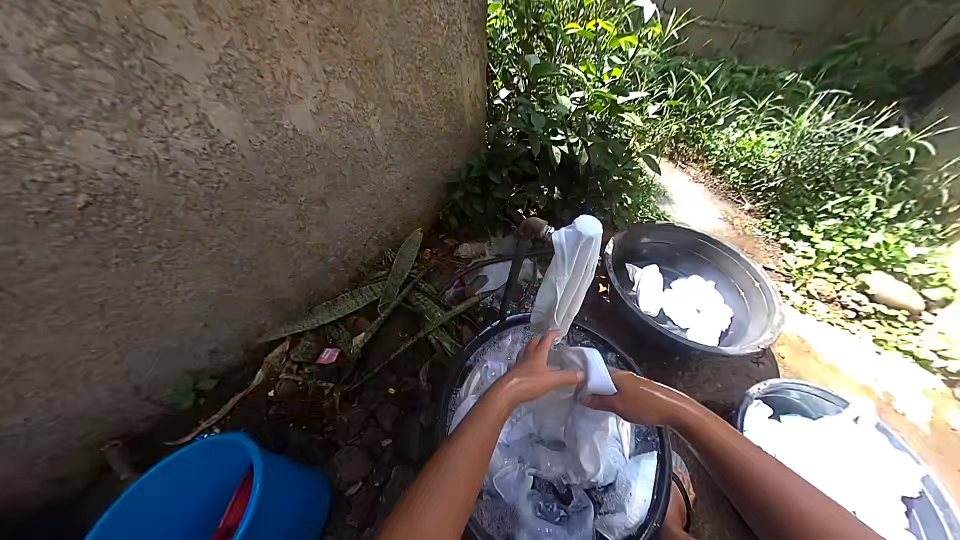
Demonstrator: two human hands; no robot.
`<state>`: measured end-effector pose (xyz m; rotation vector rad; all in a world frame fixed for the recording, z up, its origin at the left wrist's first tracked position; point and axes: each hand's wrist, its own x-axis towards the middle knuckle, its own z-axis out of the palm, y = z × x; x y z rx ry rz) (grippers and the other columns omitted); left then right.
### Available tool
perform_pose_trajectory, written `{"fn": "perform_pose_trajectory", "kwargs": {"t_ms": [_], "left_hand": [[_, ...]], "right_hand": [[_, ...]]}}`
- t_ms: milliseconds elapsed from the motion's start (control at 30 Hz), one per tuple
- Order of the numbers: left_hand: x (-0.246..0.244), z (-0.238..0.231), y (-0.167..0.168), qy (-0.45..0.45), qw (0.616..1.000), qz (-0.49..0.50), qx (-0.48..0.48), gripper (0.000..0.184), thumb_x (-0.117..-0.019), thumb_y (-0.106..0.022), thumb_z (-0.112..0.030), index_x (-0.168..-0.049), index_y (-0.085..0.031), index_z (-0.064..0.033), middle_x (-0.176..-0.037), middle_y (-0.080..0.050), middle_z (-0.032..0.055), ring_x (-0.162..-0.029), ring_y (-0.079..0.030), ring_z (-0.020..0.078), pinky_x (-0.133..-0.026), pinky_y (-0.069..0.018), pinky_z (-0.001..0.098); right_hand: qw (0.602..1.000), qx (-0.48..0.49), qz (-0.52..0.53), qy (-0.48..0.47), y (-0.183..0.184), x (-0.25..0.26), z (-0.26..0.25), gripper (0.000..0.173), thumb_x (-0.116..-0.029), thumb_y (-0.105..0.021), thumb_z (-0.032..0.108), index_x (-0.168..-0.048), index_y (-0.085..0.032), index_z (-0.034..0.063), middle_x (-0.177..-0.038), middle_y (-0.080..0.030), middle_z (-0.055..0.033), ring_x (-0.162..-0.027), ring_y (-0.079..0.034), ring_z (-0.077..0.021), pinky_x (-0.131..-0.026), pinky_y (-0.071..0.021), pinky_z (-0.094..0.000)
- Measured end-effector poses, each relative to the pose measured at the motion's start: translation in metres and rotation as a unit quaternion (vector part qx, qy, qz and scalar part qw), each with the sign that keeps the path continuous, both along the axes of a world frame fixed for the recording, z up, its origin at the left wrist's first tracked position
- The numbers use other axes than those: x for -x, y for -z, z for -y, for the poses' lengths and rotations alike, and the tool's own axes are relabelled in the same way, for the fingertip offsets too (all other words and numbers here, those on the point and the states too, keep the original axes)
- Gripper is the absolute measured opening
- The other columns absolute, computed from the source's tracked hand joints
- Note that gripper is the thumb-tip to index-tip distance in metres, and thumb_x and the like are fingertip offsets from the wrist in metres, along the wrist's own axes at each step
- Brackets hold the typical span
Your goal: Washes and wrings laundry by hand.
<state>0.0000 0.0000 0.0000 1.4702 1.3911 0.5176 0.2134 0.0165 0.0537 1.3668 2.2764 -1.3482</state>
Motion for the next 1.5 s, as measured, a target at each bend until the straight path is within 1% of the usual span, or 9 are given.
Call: {"fn": "perform_pose_trajectory", "kwargs": {"t_ms": [100,433,533,733,867,1000,1100,1233,1500], "left_hand": [[-0.022,0.030,0.124,-0.178,0.975,-0.021,0.128,0.101,-0.0953,-0.058,-0.065,-0.165,-0.009,-0.0103,-0.168,0.002,0.0300,-0.154,-0.004,0.0526,-0.123,-0.0141,0.0647],[-0.035,0.072,0.277,-0.208,0.953,-0.198,-0.095,0.051,-0.1041,-0.051,-0.034,-0.122,-0.066,0.0112,-0.122,-0.064,0.0350,-0.122,-0.058,0.0481,-0.115,-0.0362,0.0517],[0.005,0.027,0.193,0.110,0.946,-0.150,0.264,0.041,-0.1067,-0.051,-0.023,-0.136,-0.057,0.0055,-0.136,-0.059,0.0281,-0.131,-0.054,0.0414,-0.112,-0.0391,0.0584],[0.009,0.037,0.118,-0.005,0.989,0.133,0.071,0.132,-0.0678,-0.092,-0.007,-0.165,-0.002,-0.0080,-0.171,-0.002,0.0206,-0.158,-0.014,0.0341,-0.126,-0.0226,0.0487],[-0.026,0.065,0.124,-0.134,0.986,0.092,-0.047,0.149,-0.0532,-0.097,-0.042,-0.162,-0.006,0.0039,-0.169,-0.003,0.0282,-0.157,-0.009,0.0432,-0.123,-0.0130,0.0658],[-0.048,0.058,0.135,-0.218,0.969,0.025,-0.116,0.156,-0.0479,-0.092,-0.058,-0.162,-0.006,0.0037,-0.169,-0.005,0.0277,-0.157,-0.006,0.0433,-0.119,-0.0038,0.0733],[-0.046,0.049,0.108,-0.188,0.978,0.044,-0.078,0.101,-0.0780,-0.086,-0.027,-0.157,-0.031,0.0038,-0.164,-0.030,0.0244,-0.155,-0.022,0.0389,-0.123,-0.0087,0.0656],[-0.026,0.040,0.051,-0.268,0.930,0.250,0.010,0.035,-0.1058,-0.046,-0.003,-0.139,-0.051,0.0076,-0.134,-0.059,0.0214,-0.123,-0.058,0.0223,-0.106,-0.0469,0.0376],[0.019,0.043,-0.003,-0.131,0.953,0.269,-0.038,0.082,-0.0726,-0.065,0.013,-0.149,-0.036,0.0056,-0.133,-0.058,0.0176,-0.116,-0.062,0.0166,-0.097,-0.0542,0.0344]], "right_hand": [[0.993,0.057,-0.005,0.100,0.131,0.012,0.015,0.059,-0.1061,-0.056,0.032,-0.148,-0.043,-0.0059,-0.154,-0.040,-0.0304,-0.146,-0.040,-0.0380,-0.122,-0.0304,-0.0498],[0.964,0.188,0.161,0.095,0.245,0.048,0.051,0.049,-0.1095,-0.044,0.014,-0.149,-0.038,-0.0139,-0.158,-0.036,-0.0318,-0.151,-0.031,-0.0418,-0.125,-0.0214,-0.0509],[0.946,0.188,0.261,-0.043,0.222,0.051,0.032,0.046,-0.1077,-0.047,0.013,-0.146,-0.044,-0.0122,-0.156,-0.041,-0.0303,-0.148,-0.036,-0.0434,-0.122,-0.0260,-0.0577],[0.994,0.063,0.090,0.020,0.091,0.063,-0.011,0.054,-0.1027,-0.060,0.043,-0.110,-0.067,-0.0098,-0.108,-0.067,-0.0292,-0.107,-0.065,-0.0428,-0.097,-0.0474,-0.0626],[0.986,-0.034,-0.138,0.081,-0.096,0.045,0.005,0.024,-0.1043,-0.059,0.033,-0.097,-0.072,0.0133,-0.081,-0.068,0.0063,-0.076,-0.064,-0.0004,-0.073,-0.0536,-0.0242],[0.905,-0.107,-0.402,0.094,-0.203,0.014,0.050,0.025,-0.1039,-0.053,0.016,-0.097,-0.076,0.0110,-0.083,-0.072,0.0005,-0.073,-0.068,-0.0035,-0.065,-0.0575,-0.0179],[0.814,-0.126,-0.555,0.115,-0.242,-0.012,0.078,0.023,-0.1070,-0.049,0.011,-0.103,-0.071,0.0061,-0.094,-0.075,-0.0029,-0.083,-0.073,-0.0067,-0.077,-0.0625,-0.0208],[0.802,-0.170,-0.557,0.136,-0.233,-0.054,0.087,0.010,-0.0986,-0.061,0.016,-0.103,-0.069,0.0153,-0.092,-0.075,0.0036,-0.082,-0.072,-0.0034,-0.073,-0.0623,-0.0207],[0.983,-0.055,-0.038,0.169,-0.027,-0.069,0.044,0.027,-0.0968,-0.069,0.018,-0.116,-0.068,-0.0016,-0.105,-0.070,-0.0157,-0.098,-0.068,-0.0245,-0.093,-0.0531,-0.0454]]}}
